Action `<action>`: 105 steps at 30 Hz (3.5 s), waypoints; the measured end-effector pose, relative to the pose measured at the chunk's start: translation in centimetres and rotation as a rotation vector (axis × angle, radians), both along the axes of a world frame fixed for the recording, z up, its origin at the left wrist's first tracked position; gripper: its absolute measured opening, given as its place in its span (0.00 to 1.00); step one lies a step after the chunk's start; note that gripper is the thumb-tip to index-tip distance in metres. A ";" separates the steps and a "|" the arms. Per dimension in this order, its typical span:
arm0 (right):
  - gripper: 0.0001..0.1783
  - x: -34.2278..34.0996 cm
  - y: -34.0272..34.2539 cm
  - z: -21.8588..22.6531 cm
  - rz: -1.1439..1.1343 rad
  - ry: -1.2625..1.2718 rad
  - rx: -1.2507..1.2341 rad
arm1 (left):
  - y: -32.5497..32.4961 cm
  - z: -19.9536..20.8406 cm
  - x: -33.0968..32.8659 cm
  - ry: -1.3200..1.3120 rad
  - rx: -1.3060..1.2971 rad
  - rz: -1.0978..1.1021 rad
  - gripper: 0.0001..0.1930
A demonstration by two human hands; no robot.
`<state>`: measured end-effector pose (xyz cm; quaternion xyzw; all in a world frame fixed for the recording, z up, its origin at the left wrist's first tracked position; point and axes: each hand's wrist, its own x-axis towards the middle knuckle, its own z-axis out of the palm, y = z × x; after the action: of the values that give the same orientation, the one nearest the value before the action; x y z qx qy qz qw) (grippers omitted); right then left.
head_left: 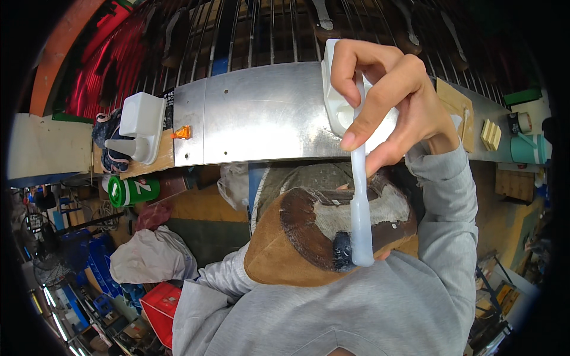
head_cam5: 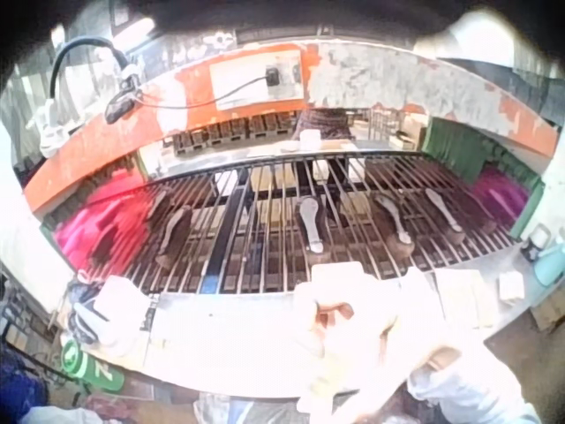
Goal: The person applies a white adhesive to the sole and edges of a brown shoe using a small brush. They repeatedly dip the brush into a container and spread the glue across the sole surface and perimeter.
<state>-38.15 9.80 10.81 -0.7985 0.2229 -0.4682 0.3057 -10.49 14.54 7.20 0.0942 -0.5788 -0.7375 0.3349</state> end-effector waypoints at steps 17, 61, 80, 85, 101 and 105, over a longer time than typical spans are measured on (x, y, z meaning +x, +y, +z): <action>0.15 -1.2 1.9 0.1 -0.162 -0.030 0.076 | -1.8 -0.1 0.0 0.063 -0.121 0.260 0.58; 0.28 5.6 6.0 2.9 -1.096 0.011 -0.286 | -10.7 -1.8 -3.4 0.277 -0.669 0.802 0.49; 0.19 4.1 4.7 6.9 -1.211 -0.007 -0.435 | -9.6 2.3 -4.4 0.268 -1.033 0.497 0.49; 0.17 3.6 4.6 7.4 -1.328 0.098 -0.569 | -10.7 0.7 -5.0 0.448 -1.215 0.568 0.46; 0.26 -0.1 4.2 5.0 -0.804 0.078 -0.371 | -9.6 1.3 -3.7 0.257 -1.225 0.632 0.39; 0.29 0.0 4.1 4.0 -0.732 0.014 -0.366 | -9.8 1.8 -3.4 0.206 -1.270 0.685 0.38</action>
<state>-38.13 13.94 14.82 -0.7107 0.4076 -0.5727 -0.0296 -13.88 4.73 8.97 -0.0124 -0.7987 -0.1182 0.5899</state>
